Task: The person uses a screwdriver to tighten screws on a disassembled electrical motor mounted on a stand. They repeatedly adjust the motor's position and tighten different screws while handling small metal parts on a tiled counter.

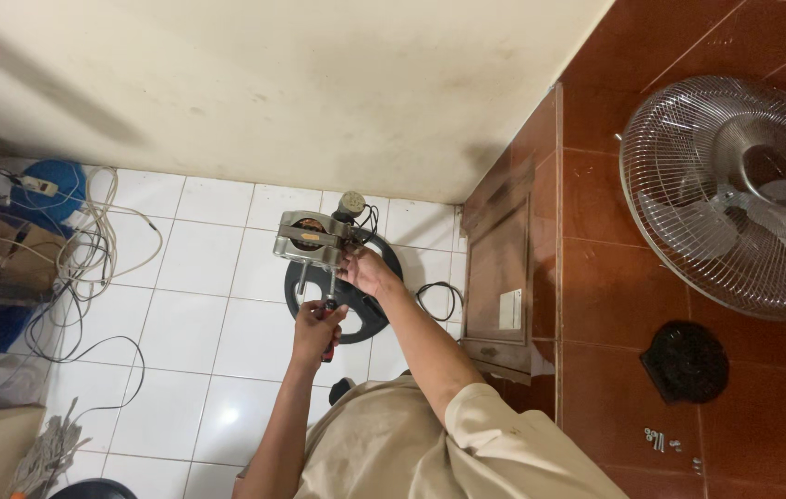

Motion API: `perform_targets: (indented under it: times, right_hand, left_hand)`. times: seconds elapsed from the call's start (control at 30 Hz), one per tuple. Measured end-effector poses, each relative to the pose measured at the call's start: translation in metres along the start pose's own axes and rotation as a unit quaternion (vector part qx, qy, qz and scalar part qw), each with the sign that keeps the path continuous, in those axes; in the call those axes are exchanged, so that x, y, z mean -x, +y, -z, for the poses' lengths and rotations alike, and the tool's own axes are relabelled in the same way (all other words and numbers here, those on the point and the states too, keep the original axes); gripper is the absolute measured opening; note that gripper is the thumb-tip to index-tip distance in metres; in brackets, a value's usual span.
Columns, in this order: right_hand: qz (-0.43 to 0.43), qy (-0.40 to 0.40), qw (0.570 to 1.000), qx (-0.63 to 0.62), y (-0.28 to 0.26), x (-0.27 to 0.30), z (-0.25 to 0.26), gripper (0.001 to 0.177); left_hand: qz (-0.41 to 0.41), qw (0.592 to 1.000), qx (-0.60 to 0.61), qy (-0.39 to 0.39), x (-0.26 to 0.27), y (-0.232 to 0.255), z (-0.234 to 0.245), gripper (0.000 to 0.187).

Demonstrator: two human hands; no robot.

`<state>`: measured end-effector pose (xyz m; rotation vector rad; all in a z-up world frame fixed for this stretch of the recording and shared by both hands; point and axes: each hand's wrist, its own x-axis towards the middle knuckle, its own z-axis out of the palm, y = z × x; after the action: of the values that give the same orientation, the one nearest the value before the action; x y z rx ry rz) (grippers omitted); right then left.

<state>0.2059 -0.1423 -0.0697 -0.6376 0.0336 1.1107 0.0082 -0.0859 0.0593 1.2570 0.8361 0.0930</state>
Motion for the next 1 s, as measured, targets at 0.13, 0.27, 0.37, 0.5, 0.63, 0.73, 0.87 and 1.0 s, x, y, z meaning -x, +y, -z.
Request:
perform_targets:
  times: [0.13,0.27,0.37,0.5,0.63,0.73,0.87,1.0]
  right_hand:
    - [-0.007,0.043,0.999,0.032,-0.002,0.001,0.002,0.017]
    - [-0.002,0.049,0.999,0.02,0.004,0.0,-0.002,0.015]
    - [-0.002,0.079,0.997,0.014,0.007,0.002,-0.002,0.019]
    - [-0.006,0.076,0.997,-0.001,0.009,0.001,-0.002,0.019]
    - [-0.018,0.086,0.996,0.006,0.0,0.001,0.001,0.016]
    - [-0.017,0.064,0.998,0.004,-0.005,0.004,0.003,0.016]
    - [-0.014,0.058,0.998,0.008,-0.007,0.003,0.0,0.018]
    - [0.002,0.058,0.998,-0.002,-0.004,0.005,0.002,0.014]
  left_hand:
    - [0.022,1.0,-0.003,0.012,-0.001,0.004,0.003,0.05]
    - [0.027,1.0,-0.001,0.003,-0.002,0.005,0.008,0.04]
    - [0.032,0.999,-0.001,-0.007,-0.001,-0.002,0.006,0.039]
    - [0.004,1.0,-0.019,-0.001,0.0,-0.01,0.005,0.047]
    - [-0.014,0.999,-0.048,0.022,0.001,-0.006,0.003,0.046]
    - [-0.036,0.997,-0.048,0.041,0.003,-0.003,0.002,0.057]
    - [-0.02,0.997,-0.032,0.07,-0.001,-0.004,0.003,0.049]
    - [-0.028,0.998,0.001,0.05,-0.005,-0.014,0.009,0.034]
